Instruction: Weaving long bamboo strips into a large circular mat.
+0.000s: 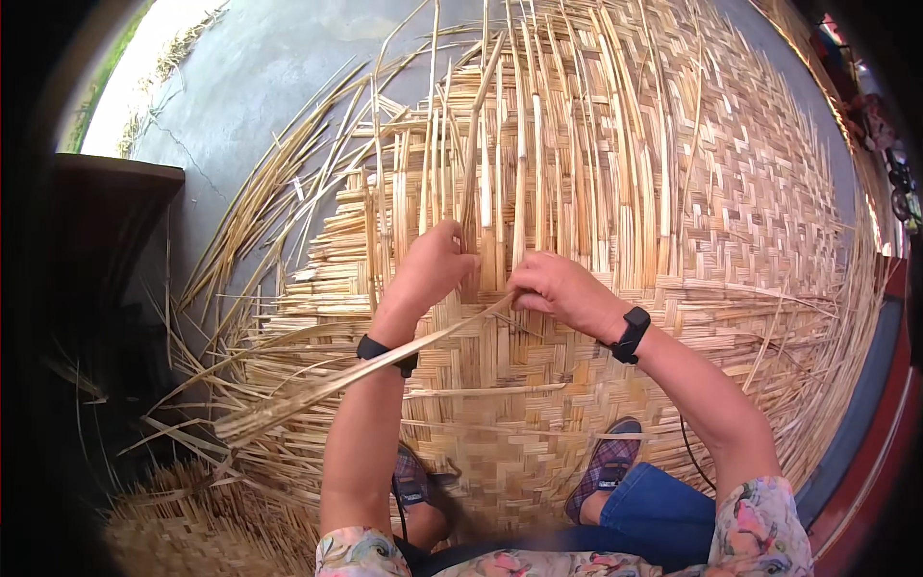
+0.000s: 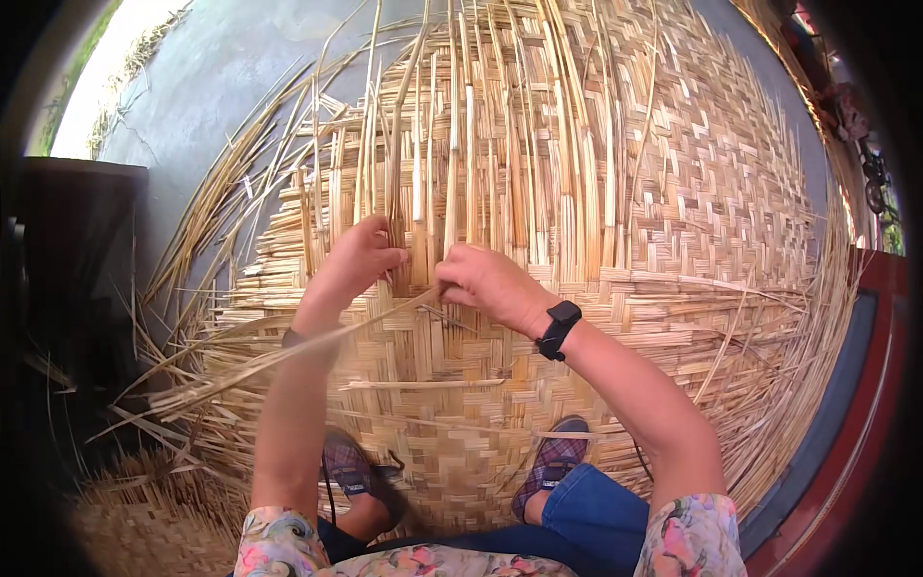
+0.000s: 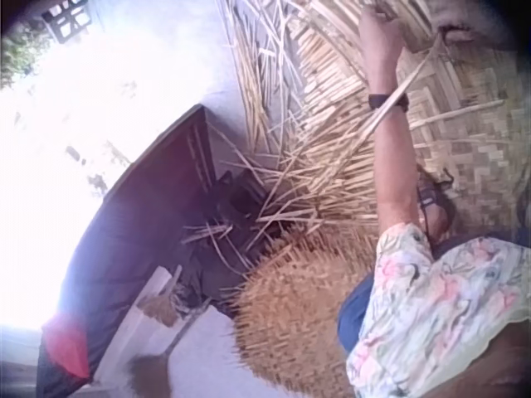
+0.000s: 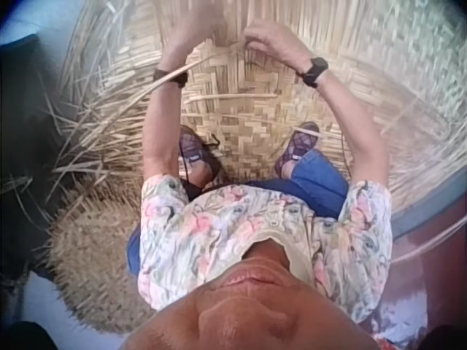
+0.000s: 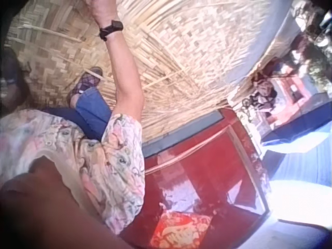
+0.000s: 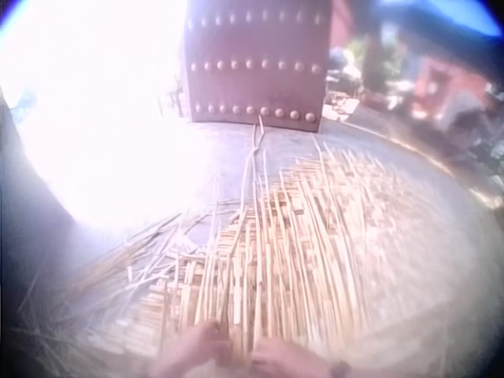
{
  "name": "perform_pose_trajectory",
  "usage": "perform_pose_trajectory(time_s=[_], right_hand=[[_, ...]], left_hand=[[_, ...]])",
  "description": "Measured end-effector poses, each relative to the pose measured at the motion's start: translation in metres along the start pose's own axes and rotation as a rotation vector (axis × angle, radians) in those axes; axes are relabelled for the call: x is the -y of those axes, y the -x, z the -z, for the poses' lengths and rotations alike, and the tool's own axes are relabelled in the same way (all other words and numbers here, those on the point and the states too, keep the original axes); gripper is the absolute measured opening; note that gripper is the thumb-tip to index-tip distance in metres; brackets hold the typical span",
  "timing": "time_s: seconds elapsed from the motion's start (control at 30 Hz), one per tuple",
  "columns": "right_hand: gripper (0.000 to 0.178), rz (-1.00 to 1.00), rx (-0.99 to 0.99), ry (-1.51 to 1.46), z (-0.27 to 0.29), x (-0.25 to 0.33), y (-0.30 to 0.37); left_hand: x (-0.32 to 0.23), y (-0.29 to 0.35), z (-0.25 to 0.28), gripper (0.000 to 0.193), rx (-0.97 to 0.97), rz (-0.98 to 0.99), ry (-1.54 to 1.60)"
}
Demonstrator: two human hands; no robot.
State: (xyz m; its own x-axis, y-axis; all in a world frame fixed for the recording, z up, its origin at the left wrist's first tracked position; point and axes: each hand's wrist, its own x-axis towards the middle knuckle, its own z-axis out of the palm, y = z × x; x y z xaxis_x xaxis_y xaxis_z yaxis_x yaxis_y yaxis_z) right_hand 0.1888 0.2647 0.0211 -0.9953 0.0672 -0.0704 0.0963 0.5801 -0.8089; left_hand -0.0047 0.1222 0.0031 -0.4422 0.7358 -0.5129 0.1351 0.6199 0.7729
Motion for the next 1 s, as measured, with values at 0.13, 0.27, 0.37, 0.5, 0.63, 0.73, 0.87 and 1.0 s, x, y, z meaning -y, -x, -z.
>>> perform_pose_trajectory(time_s=[0.13,0.27,0.37,0.5,0.63,0.73,0.87,1.0], right_hand=[[0.007,-0.048,-0.263,0.000,-0.010,0.013,0.009],[0.016,-0.356,-0.605,-0.296,-0.024,0.015,0.007],[0.019,-0.505,-0.591,-0.231,-0.037,0.010,-0.009],[0.013,-0.147,-0.332,0.169,-0.042,0.005,-0.018],[0.016,-0.318,-0.128,0.088,-0.024,0.010,-0.022],[0.016,-0.362,-0.101,0.029,-0.024,0.007,-0.026],[0.022,-0.426,-0.353,-0.178,-0.015,0.018,-0.033],[0.024,-0.279,-0.337,-0.321,-0.022,0.070,-0.074]], left_hand=[[-0.011,0.005,-0.005,0.030,-0.033,0.008,0.182],[-0.044,0.016,-0.003,0.034,0.012,0.064,0.472],[0.001,0.013,0.003,0.039,0.141,0.004,0.729],[0.017,0.022,-0.016,0.052,0.159,-0.175,0.671],[0.008,0.041,-0.046,0.029,-0.469,-0.344,1.073],[0.018,0.063,-0.062,0.015,-0.815,-0.237,0.749],[0.040,0.082,-0.030,0.011,-1.026,-0.223,0.843],[0.041,0.098,0.041,0.017,-0.601,-0.263,1.381]])
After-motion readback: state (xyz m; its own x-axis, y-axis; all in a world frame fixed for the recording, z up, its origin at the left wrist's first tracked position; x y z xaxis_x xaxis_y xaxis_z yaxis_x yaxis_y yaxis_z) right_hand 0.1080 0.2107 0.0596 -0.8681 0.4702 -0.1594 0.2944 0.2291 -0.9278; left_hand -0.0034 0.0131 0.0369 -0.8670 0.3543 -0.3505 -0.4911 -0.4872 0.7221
